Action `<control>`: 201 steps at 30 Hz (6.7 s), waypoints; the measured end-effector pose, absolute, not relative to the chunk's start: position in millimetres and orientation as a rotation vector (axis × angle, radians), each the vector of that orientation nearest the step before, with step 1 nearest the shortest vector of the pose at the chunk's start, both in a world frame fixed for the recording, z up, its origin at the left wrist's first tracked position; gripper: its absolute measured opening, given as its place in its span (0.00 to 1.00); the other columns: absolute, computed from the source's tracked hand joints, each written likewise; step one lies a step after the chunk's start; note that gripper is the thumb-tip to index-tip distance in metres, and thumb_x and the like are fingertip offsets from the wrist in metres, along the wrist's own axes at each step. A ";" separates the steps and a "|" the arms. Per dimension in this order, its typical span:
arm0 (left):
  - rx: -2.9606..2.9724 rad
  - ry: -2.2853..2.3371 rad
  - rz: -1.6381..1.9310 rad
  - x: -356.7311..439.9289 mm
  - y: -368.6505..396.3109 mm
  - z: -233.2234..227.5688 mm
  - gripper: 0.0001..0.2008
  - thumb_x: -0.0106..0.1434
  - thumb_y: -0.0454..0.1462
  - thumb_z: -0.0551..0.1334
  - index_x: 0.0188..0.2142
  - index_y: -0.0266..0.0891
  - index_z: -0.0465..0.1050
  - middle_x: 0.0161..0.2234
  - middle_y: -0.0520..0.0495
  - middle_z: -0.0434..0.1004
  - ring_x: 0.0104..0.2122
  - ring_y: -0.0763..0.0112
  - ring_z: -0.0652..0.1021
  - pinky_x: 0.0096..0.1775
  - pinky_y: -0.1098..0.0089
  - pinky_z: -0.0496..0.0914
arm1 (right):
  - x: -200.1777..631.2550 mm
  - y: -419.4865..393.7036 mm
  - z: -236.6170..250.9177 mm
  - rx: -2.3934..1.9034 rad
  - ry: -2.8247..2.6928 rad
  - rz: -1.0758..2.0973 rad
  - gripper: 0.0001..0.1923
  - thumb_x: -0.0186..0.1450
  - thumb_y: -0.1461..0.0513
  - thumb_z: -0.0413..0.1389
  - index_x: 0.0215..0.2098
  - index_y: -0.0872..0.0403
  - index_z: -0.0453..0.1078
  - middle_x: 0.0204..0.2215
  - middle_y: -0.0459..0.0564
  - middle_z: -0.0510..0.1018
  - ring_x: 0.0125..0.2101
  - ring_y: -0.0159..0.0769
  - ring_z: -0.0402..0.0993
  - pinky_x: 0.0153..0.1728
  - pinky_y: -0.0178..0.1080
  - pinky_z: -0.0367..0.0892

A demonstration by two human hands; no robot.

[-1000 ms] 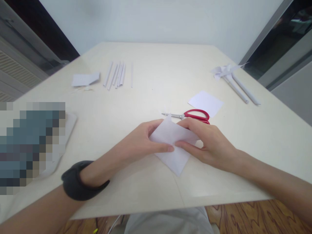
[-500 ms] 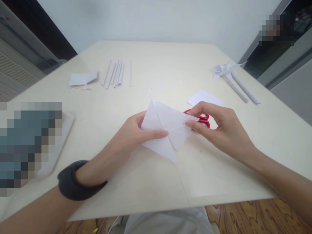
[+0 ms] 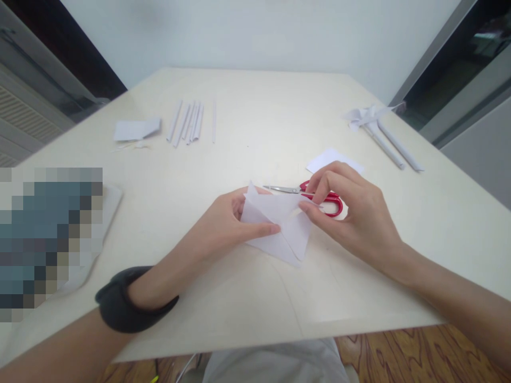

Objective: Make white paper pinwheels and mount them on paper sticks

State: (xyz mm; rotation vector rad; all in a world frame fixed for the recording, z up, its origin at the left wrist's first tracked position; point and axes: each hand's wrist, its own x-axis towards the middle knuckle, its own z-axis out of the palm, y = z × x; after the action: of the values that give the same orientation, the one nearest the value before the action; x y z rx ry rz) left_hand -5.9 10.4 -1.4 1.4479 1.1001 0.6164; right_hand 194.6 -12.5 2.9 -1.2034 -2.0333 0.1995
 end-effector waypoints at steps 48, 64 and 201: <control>1.346 0.996 0.552 -20.1 17.0 5.4 0.16 0.54 0.40 0.67 0.43 0.43 0.71 0.37 0.50 0.79 0.34 0.70 0.77 0.34 0.76 0.68 | 207.5 -2.7 5.2 -1.279 -2.084 0.262 0.05 0.61 0.68 0.54 0.29 0.54 0.69 0.30 0.46 0.75 0.30 0.32 0.69 0.33 0.37 0.62; 1.453 1.011 0.435 -11.0 12.9 -6.3 0.09 0.57 0.42 0.63 0.32 0.39 0.76 0.31 0.50 0.80 0.33 0.68 0.78 0.33 0.74 0.69 | 188.3 -15.6 -6.5 -1.114 -2.190 0.320 0.02 0.62 0.65 0.54 0.32 0.55 0.69 0.35 0.49 0.72 0.40 0.35 0.67 0.41 0.38 0.64; 1.477 1.196 0.817 -12.2 2.3 4.7 0.06 0.60 0.39 0.57 0.31 0.40 0.70 0.32 0.49 0.75 0.32 0.69 0.73 0.30 0.74 0.65 | 215.6 -1.9 20.1 -0.931 -2.404 0.741 0.10 0.59 0.61 0.59 0.40 0.49 0.68 0.48 0.51 0.66 0.50 0.41 0.63 0.46 0.43 0.64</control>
State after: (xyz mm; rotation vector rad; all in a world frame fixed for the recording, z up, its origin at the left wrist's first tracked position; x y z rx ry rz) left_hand -12.2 2.3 4.7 1.4773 1.1960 0.8172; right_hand 215.6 -1.9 20.1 -0.9309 -2.4043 0.7409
